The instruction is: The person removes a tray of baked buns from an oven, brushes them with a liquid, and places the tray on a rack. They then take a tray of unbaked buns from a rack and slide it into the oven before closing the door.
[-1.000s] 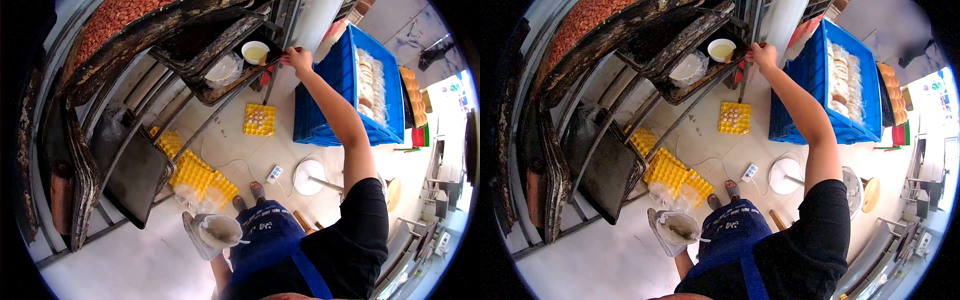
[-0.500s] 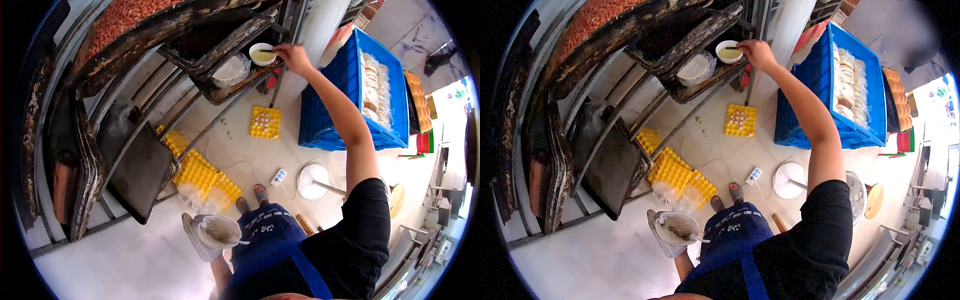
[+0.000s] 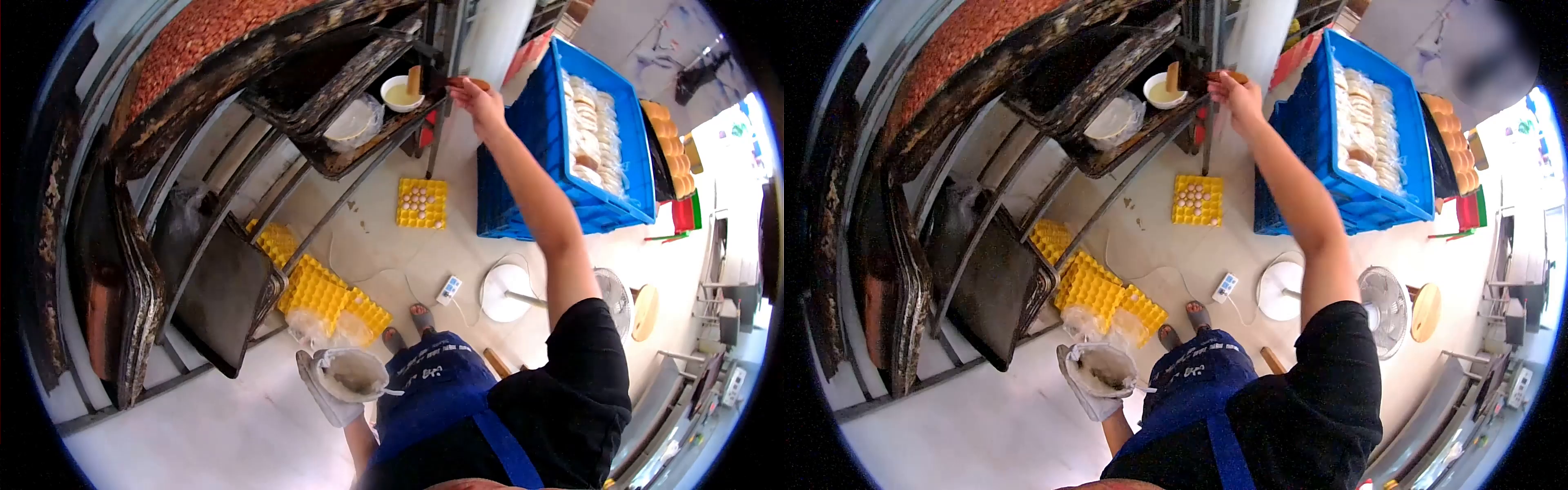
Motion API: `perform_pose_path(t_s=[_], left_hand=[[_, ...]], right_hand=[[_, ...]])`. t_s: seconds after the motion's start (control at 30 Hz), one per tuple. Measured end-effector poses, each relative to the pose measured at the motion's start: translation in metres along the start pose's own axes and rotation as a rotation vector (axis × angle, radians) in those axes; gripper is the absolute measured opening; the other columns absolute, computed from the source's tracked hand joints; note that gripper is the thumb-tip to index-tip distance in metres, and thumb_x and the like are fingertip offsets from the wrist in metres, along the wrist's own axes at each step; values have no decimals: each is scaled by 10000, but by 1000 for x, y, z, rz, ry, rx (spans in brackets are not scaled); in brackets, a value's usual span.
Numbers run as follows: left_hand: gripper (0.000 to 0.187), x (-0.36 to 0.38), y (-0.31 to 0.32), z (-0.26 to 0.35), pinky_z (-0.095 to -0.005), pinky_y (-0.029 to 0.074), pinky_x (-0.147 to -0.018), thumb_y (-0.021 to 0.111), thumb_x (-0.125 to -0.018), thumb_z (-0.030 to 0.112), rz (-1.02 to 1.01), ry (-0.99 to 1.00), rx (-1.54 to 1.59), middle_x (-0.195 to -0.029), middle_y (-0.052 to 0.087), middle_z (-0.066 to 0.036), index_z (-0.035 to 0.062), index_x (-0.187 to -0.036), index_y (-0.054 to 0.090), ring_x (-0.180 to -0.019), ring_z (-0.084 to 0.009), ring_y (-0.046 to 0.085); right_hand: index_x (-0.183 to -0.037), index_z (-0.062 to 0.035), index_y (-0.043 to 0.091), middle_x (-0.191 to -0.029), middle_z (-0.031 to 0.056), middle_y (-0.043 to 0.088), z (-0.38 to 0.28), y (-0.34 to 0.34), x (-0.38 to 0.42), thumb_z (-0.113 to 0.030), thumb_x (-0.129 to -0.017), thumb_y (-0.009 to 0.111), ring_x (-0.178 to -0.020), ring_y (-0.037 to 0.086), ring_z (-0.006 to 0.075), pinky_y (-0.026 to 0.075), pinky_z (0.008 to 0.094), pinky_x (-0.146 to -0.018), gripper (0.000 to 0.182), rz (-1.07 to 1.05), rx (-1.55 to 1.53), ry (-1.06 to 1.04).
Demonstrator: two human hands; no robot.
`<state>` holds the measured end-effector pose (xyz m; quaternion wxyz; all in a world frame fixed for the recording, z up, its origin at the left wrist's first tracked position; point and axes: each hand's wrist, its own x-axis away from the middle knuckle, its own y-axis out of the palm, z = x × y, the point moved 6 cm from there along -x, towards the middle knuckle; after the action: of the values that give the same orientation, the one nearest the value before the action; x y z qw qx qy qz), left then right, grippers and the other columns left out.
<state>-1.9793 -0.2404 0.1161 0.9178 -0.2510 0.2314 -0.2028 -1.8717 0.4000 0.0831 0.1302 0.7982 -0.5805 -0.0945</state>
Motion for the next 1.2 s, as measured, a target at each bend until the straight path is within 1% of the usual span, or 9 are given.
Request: perform_pose_path(t_s=[0.1,0.17,0.23,0.33,0.43,0.63,0.8,0.93,1.2], left_hand=[[497,3,2,-17,-370,445,-1076,522,-1033,280,-94,57,-57,-1364,514,-66,84,-1476,412,-1230,-196,523],[540,18,15,-70,-390,431,-1112,532,-1022,259,-261,111,-93,-1414,495,-84,83,-1507,374,-1280,-219,510],[862,28,24,-147,-451,403,-1146,727,-849,393,-210,-33,201,-1534,388,-233,-30,-1491,339,-1394,-321,446],[854,19,32,-162,-447,411,-1136,723,-853,396,-366,-107,280,-1529,392,-223,-25,-1490,340,-1384,-311,452],[847,-4,40,-156,-444,420,-1126,719,-858,398,-540,-66,312,-1524,396,-212,-20,-1489,341,-1374,-302,458],[832,-32,109,-118,-438,436,-1106,711,-867,403,-844,85,498,-1513,403,-191,-10,-1488,343,-1355,-284,469],[546,8,123,-3,-426,516,-983,679,-904,412,-890,423,597,-1284,587,-148,31,-1275,555,-1107,-263,612],[522,45,138,56,-427,513,-985,667,-910,418,-941,397,689,-1254,586,-141,38,-1251,555,-1082,-260,609],[478,156,195,139,-429,508,-991,641,-923,430,-1114,325,759,-1192,584,-127,53,-1204,555,-1033,-255,602]], right_hand=[[-989,65,636,-821,137,691,45,-17,11,-90,-985,494,-674,642,200,560,297,-648,210,65,-574,254],[-942,69,632,-797,156,672,60,-6,54,-95,-938,509,-652,631,211,556,299,-603,205,220,-904,363],[-922,95,630,-789,144,666,71,3,101,-100,-878,541,-597,605,186,553,259,-533,219,79,-1133,454],[-858,8,669,-812,127,735,70,20,188,-121,-892,596,-637,694,166,601,261,-583,152,55,-1442,410],[-838,-29,665,-793,104,742,43,26,286,-157,-924,578,-633,708,165,596,244,-561,177,-87,-1539,378],[-945,-52,647,-733,18,607,16,-16,501,-210,-916,611,-611,547,118,412,231,-518,165,343,-1283,351],[-953,-74,688,-778,-21,598,15,-100,683,-219,-902,637,-567,464,68,343,225,-453,162,650,-1246,39],[-838,-55,603,-764,13,602,-15,-146,799,-185,-953,576,-570,459,71,411,187,-462,175,759,-1304,-314],[-968,2,639,-709,-5,551,-47,-234,960,-201,-954,578,-647,500,78,437,191,-517,212,1017,-1398,-866]])
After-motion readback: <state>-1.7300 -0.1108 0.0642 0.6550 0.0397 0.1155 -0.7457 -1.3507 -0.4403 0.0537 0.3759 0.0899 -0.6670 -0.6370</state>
